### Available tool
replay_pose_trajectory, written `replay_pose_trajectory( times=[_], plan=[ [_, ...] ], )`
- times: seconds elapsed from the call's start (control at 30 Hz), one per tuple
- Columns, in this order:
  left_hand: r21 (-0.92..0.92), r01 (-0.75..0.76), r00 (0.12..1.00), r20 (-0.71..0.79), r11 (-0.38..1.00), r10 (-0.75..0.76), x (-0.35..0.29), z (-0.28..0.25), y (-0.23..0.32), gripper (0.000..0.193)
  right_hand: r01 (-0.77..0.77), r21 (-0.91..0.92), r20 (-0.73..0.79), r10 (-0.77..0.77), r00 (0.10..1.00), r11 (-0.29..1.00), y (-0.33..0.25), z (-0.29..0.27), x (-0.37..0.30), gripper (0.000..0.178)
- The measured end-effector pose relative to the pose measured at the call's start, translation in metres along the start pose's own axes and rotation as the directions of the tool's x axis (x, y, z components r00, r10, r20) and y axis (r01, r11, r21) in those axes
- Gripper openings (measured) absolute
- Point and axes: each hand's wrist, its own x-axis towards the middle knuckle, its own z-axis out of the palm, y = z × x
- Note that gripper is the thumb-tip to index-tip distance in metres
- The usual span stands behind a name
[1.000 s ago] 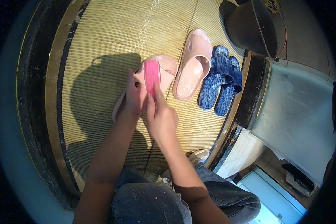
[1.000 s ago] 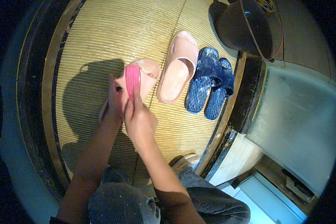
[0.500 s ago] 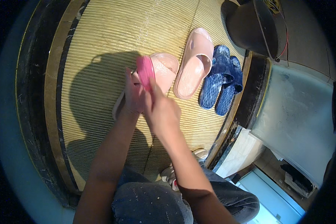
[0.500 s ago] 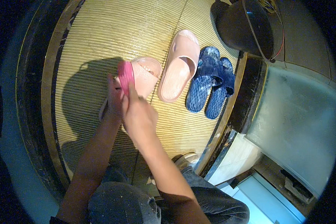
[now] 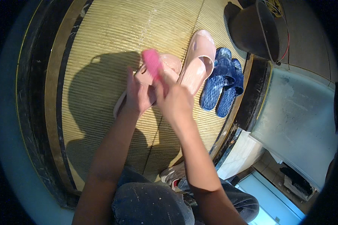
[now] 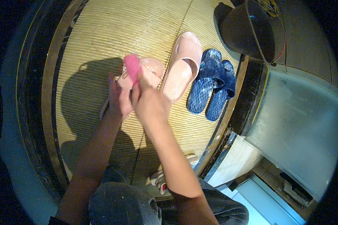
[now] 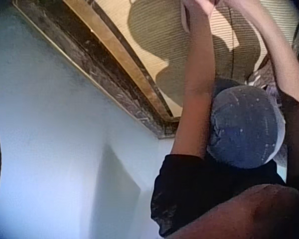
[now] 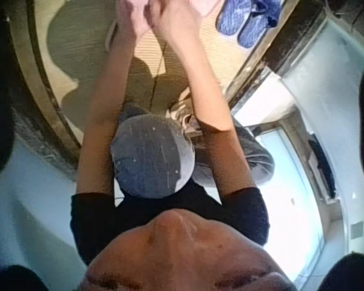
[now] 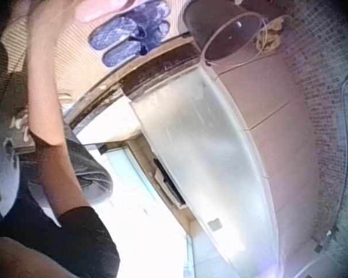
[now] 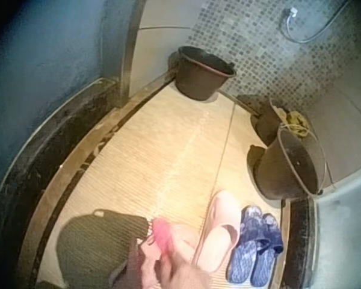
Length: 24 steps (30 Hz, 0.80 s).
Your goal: The person scrubs two pairs of slippers with a pink brush. They clean the blue patterned slippers first, then the pink slippers, scrubbing the soles and straps.
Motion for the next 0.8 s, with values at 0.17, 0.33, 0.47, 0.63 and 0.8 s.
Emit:
replay_pose_trajectory(
  times=[0.17, 0.33, 0.47, 0.63, 0.8],
  plan=[
    [0.105, -0.014, 0.988, -0.152, 0.994, 0.03, -0.005, -0.009, 0.006, 0.082, 0.018, -0.067, 0.169, -0.006, 0.986, 0.998, -0.017, -0.018, 0.005, 0.032],
    [-0.007, 0.047, 0.998, -0.033, 0.999, -0.047, -0.005, -0.018, 0.014, 0.083, 0.04, 0.001, 0.356, -0.038, 0.934, 0.999, -0.015, -0.039, -0.021, 0.031],
    [-0.158, 0.103, 0.984, -0.125, 0.982, -0.123, 0.004, 0.023, 0.005, 0.083, -0.046, -0.162, 0.109, 0.064, 0.992, 0.986, 0.007, -0.035, 0.027, 0.034],
    [0.257, -0.021, 0.995, -0.088, 0.966, 0.045, 0.004, 0.017, -0.004, 0.055, -0.1, 0.258, 0.211, 0.046, 0.976, 0.961, 0.05, -0.029, 0.042, 0.041],
    [0.694, 0.081, 0.938, -0.296, 0.715, 0.18, -0.014, 0.029, -0.024, 0.041, 0.045, 0.141, 0.145, -0.065, 0.987, 0.989, 0.05, -0.053, 0.016, 0.036]
  ],
)
